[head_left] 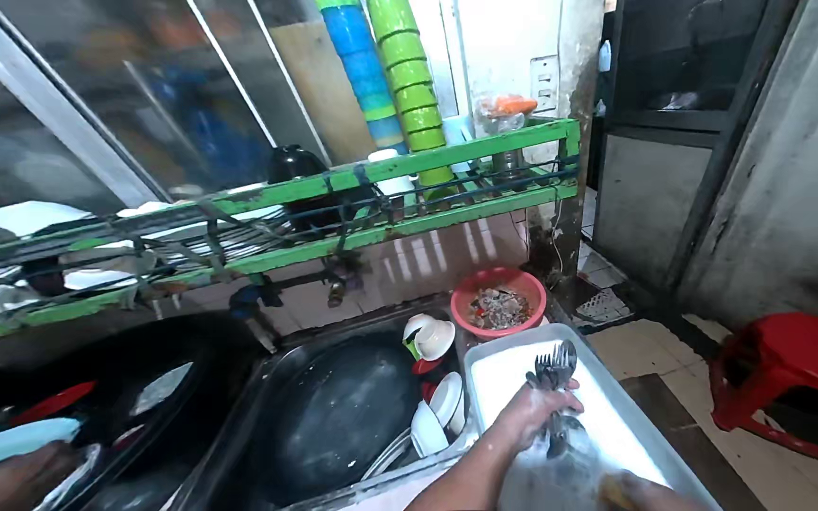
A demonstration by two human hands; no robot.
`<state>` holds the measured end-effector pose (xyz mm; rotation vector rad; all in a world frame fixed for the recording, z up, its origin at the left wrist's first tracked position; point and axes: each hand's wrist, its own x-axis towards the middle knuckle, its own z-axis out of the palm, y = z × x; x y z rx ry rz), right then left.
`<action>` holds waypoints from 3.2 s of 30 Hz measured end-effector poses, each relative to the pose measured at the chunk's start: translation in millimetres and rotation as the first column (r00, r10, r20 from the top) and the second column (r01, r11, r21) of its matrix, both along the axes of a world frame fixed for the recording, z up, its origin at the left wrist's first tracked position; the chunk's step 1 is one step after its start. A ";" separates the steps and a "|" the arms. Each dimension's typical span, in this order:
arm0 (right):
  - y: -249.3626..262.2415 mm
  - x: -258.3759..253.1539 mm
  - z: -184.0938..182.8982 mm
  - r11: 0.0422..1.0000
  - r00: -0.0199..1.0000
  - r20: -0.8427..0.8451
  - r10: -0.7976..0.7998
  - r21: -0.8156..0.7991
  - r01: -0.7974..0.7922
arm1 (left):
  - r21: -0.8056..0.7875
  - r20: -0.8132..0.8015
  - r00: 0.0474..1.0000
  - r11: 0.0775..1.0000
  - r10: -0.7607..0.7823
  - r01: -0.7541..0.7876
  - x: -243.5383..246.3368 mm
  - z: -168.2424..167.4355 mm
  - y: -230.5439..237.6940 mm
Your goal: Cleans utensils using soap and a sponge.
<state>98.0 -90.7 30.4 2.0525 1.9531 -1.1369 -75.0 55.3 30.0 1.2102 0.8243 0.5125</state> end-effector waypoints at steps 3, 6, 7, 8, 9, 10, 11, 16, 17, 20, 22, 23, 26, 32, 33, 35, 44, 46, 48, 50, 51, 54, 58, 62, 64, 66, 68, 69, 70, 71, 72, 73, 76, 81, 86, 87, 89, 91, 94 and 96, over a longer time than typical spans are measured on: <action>0.7 1.0 -2.6 0.998 0.998 -0.014 0.054 0.029 -0.054 | 0.025 -0.074 0.997 1.000 0.013 -0.011 -0.7 -9.7 -1.5; 1.2 0.0 -2.3 0.997 0.998 -0.052 -0.018 0.068 0.021 | -0.045 0.053 0.974 0.975 0.219 -0.217 -1.6 -10.6 5.0; 0.9 0.2 -3.2 0.996 0.996 -0.071 -0.044 0.076 0.049 | -0.093 0.102 0.942 0.946 0.320 -0.311 -4.4 -8.3 9.0; 0.7 1.2 -3.9 0.995 0.994 -0.095 -0.048 0.088 0.056 | -0.158 0.149 0.896 0.904 0.419 -0.396 -7.8 -3.2 13.1; 1.3 2.8 -4.8 0.993 0.993 -0.114 -0.036 0.104 0.048 | -0.235 0.192 0.835 0.850 0.516 -0.472 -11.4 4.1 17.4; 2.5 4.2 -5.6 0.990 0.991 -0.135 -0.021 0.137 0.039 | -0.305 0.225 0.770 0.794 0.597 -0.526 -15.4 12.4 21.2; 4.2 5.8 -7.3 0.981 0.988 -0.152 -0.004 0.191 0.034 | -0.362 0.258 0.705 0.743 0.660 -0.563 -19.2 20.1 23.6; 23.3 -25.0 28.9 0.878 0.980 -0.111 0.163 0.470 -0.093 | -0.548 0.421 0.385 0.568 0.821 -0.614 -26.4 47.5 23.1; 33.3 -41.3 36.6 0.916 0.973 -0.163 0.164 0.390 -0.089 | -0.571 0.455 0.329 0.555 0.827 -0.605 -27.5 51.6 21.6; 63.6 -85.9 38.2 0.988 0.753 -0.645 -0.129 -0.017 0.154 | -0.599 0.488 0.269 0.543 0.830 -0.588 -30.0 67.1 7.6; 74.9 -102.4 33.7 0.949 0.316 -0.910 -0.267 -0.191 0.253 | -0.582 0.489 0.310 0.569 0.816 -0.581 -27.7 72.7 -10.6; 81.8 -111.4 25.3 0.931 0.060 -0.964 -0.259 -0.232 0.281 | -0.585 0.502 0.320 0.588 0.804 -0.558 -25.9 71.5 -20.4; 93.7 -139.0 27.7 0.819 -0.363 -0.922 -0.137 -0.312 0.481 | -0.581 0.633 0.285 0.685 0.720 -0.440 -26.3 66.6 -41.2; 121.2 -138.5 27.9 0.803 -0.604 -0.794 -0.075 -0.407 0.435 | -0.616 0.528 0.172 0.514 0.832 -0.597 -54.4 63.6 -32.9; 122.4 -138.9 28.9 0.811 -0.595 -0.798 -0.094 -0.408 0.419 | -0.627 0.508 0.175 0.501 0.843 -0.596 -53.4 60.1 -33.9; 124.3 -135.1 28.6 0.807 -0.577 -0.807 -0.127 -0.423 0.413 | -0.602 0.475 0.208 0.488 0.855 -0.632 -56.3 53.3 -32.7; 115.2 -82.5 30.6 0.802 -0.089 -0.934 -0.346 -0.344 0.489 | -0.279 0.343 0.592 0.680 0.730 -0.678 -91.6 50.3 -5.3; 112.0 -82.7 28.0 0.861 0.113 -0.954 -0.277 -0.194 0.471 | -0.203 0.236 0.762 0.798 0.603 -0.568 -71.2 49.8 -14.2; 110.2 -84.5 26.3 0.849 0.265 -0.924 -0.277 -0.106 0.517 | -0.158 0.112 0.843 0.847 0.527 -0.508 -48.9 43.4 -23.6; 109.3 -81.3 24.6 0.819 0.366 -0.861 -0.353 -0.096 0.565 | -0.111 0.042 0.920 0.917 0.391 -0.384 -38.9 30.8 -33.6; 109.1 -79.0 24.0 0.805 0.409 -0.821 -0.397 -0.098 0.585 | -0.105 0.034 0.952 0.948 0.304 -0.300 -36.6 26.4 -37.6; 108.1 -67.2 27.0 0.844 0.542 -0.729 -0.418 -0.091 0.528 | -0.128 0.083 0.985 0.981 0.154 -0.143 -34.9 24.2 -44.9; 107.3 -55.3 34.9 0.952 0.781 -0.553 -0.291 -0.088 0.292 | -0.122 0.012 0.997 0.990 0.076 -0.074 -38.8 28.0 -41.4; 96.3 -46.2 66.4 0.990 0.862 -0.488 -0.140 -0.073 0.119 | -0.090 -0.122 0.991 0.993 0.059 -0.070 -37.8 34.7 -42.4; 85.4 -32.2 65.6 0.984 0.813 -0.572 -0.108 0.053 0.168 | -0.035 -0.124 0.990 0.996 0.072 -0.076 -35.0 36.0 -37.8; 73.4 -9.5 63.9 0.959 0.785 -0.606 -0.128 0.126 0.253 | 0.012 -0.035 0.998 0.998 0.059 -0.058 -30.5 40.5 -28.6; 58.4 12.7 54.2 0.958 0.860 -0.494 -0.126 0.165 0.235 | 0.043 0.056 0.993 0.994 0.101 -0.103 -23.1 39.2 -16.7; 48.4 18.9 47.8 0.971 0.910 -0.405 -0.087 0.168 0.167 | 0.065 0.063 0.988 0.987 0.141 -0.146 -18.6 34.1 -10.6; 37.6 19.2 43.2 0.988 0.949 -0.314 -0.034 0.132 0.079 | 0.099 0.041 0.983 0.978 0.180 -0.183 -13.2 25.0 -4.8; 27.4 14.3 38.0 0.997 0.972 -0.234 0.031 0.079 -0.013 | 0.134 0.007 0.981 0.972 0.194 -0.194 -7.6 12.4 0.9; 19.7 5.3 32.1 0.997 0.983 -0.168 0.076 0.015 -0.074 | 0.155 -0.048 0.981 0.972 0.187 -0.178 -2.3 -0.5 5.7; 14.6 -5.3 26.4 0.994 0.990 -0.106 0.098 -0.039 -0.102 | 0.156 -0.121 0.978 0.976 0.172 -0.153 3.1 -9.5 8.9; 10.2 -26.9 7.0 0.996 0.996 0.027 0.081 -0.034 -0.080 | 0.159 -0.247 0.947 0.973 0.204 -0.168 18.4 -20.4 14.3; 8.1 -37.3 2.6 0.994 0.992 0.125 0.023 0.101 -0.036 | 0.064 -0.089 0.854 0.858 0.513 -0.510 15.1 -19.9 22.2; 15.4 -45.3 12.9 0.994 0.968 0.250 0.006 0.102 -0.032 | -0.275 0.194 0.778 0.794 0.598 -0.542 -2.3 -7.7 24.1; 15.5 -47.7 13.6 0.991 0.964 0.263 0.028 0.118 -0.061 | -0.344 0.227 0.778 0.796 0.585 -0.498 -5.7 -6.3 20.2; 17.0 -50.0 12.7 0.988 0.958 0.282 0.051 0.125 -0.089 | -0.439 0.264 0.788 0.797 0.557 -0.416 -10.9 -3.3 9.8; 22.2 -47.8 9.5 0.993 0.959 0.283 0.030 0.105 -0.062 | -0.452 0.211 0.841 0.813 0.498 -0.368 -16.8 -0.9 -3.2; 29.9 -35.5 0.6 0.994 0.978 0.195 -0.070 0.091 0.054 | -0.416 0.119 0.899 0.843 0.422 -0.341 -25.0 0.7 -23.2; 31.6 -28.1 5.8 0.979 0.979 0.096 -0.182 0.112 0.171 | -0.369 0.122 0.902 0.863 0.414 -0.347 -28.5 7.3 -33.0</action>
